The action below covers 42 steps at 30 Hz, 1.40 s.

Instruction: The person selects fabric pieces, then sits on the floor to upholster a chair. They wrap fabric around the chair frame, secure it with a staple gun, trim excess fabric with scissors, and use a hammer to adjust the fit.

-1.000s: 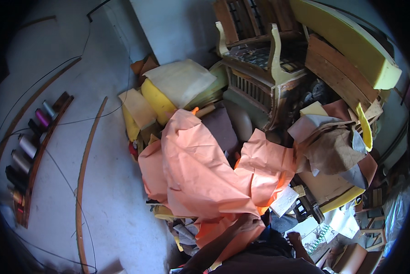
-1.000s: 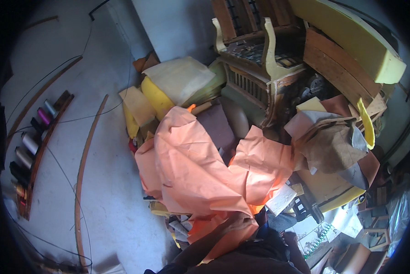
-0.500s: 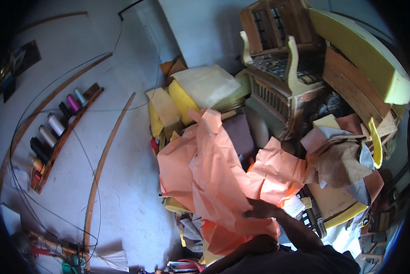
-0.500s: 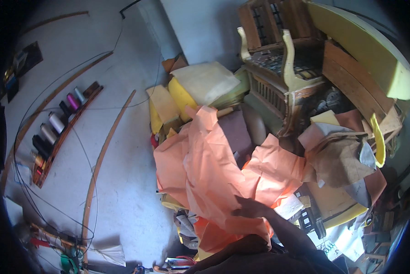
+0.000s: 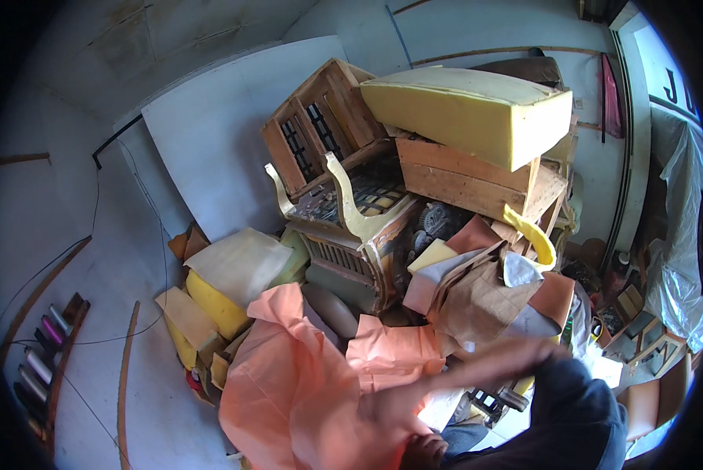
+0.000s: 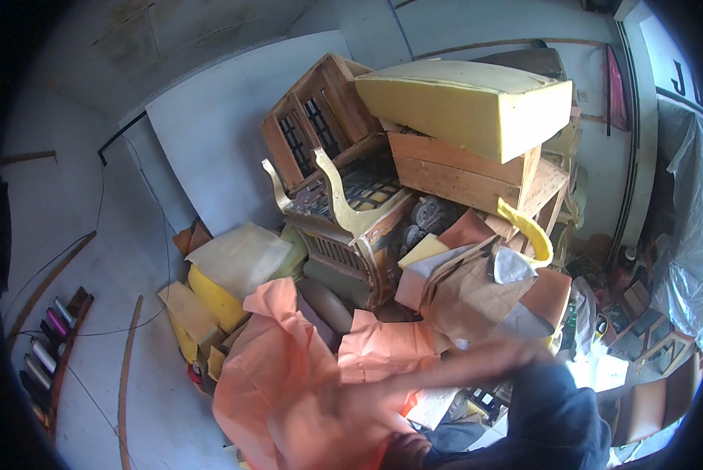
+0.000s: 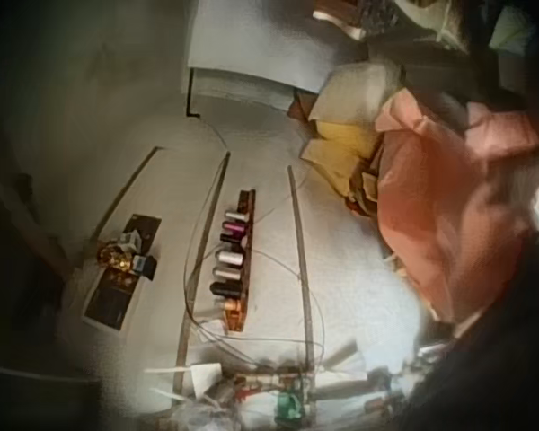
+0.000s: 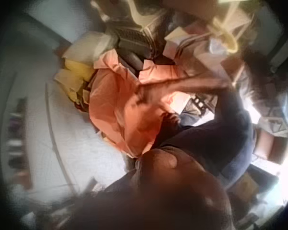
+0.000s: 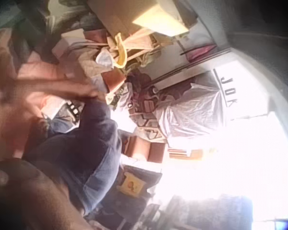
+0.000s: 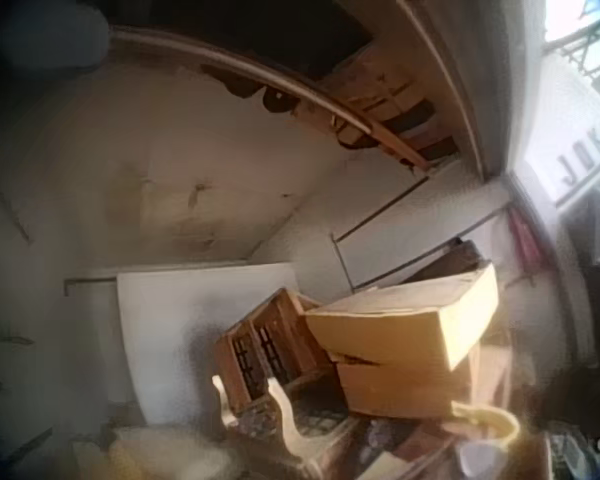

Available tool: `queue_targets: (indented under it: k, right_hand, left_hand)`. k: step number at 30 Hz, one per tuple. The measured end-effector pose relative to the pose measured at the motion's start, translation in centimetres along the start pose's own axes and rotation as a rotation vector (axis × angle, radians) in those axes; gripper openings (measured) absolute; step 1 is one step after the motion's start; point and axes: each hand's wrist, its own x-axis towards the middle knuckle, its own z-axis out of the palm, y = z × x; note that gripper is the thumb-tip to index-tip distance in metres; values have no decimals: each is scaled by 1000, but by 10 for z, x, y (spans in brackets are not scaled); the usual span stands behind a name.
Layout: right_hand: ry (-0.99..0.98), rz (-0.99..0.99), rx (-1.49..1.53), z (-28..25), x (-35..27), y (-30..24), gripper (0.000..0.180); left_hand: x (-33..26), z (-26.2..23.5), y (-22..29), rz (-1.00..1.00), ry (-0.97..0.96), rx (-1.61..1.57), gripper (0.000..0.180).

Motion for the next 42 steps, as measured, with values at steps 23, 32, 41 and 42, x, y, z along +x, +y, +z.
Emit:
queue_targets:
  k: [23,32,41,42]
  right_hand:
    - [718,1221,53,-23,-268,24,21]
    - [22,1090,-320,-3,-341,-17,29]
    - [216,1379,-462,-53,-393,-13,29]
    - [86,1405,-481,-50,-403,-13,32]
  left_hand:
    - [0,20,-10,-96,70,188,42]
    - [88,-9,30,232,-428,231,43]
    - [145,-39,59,351,-471,516,48]
    - [147,-43,62,458,-322,472,49]
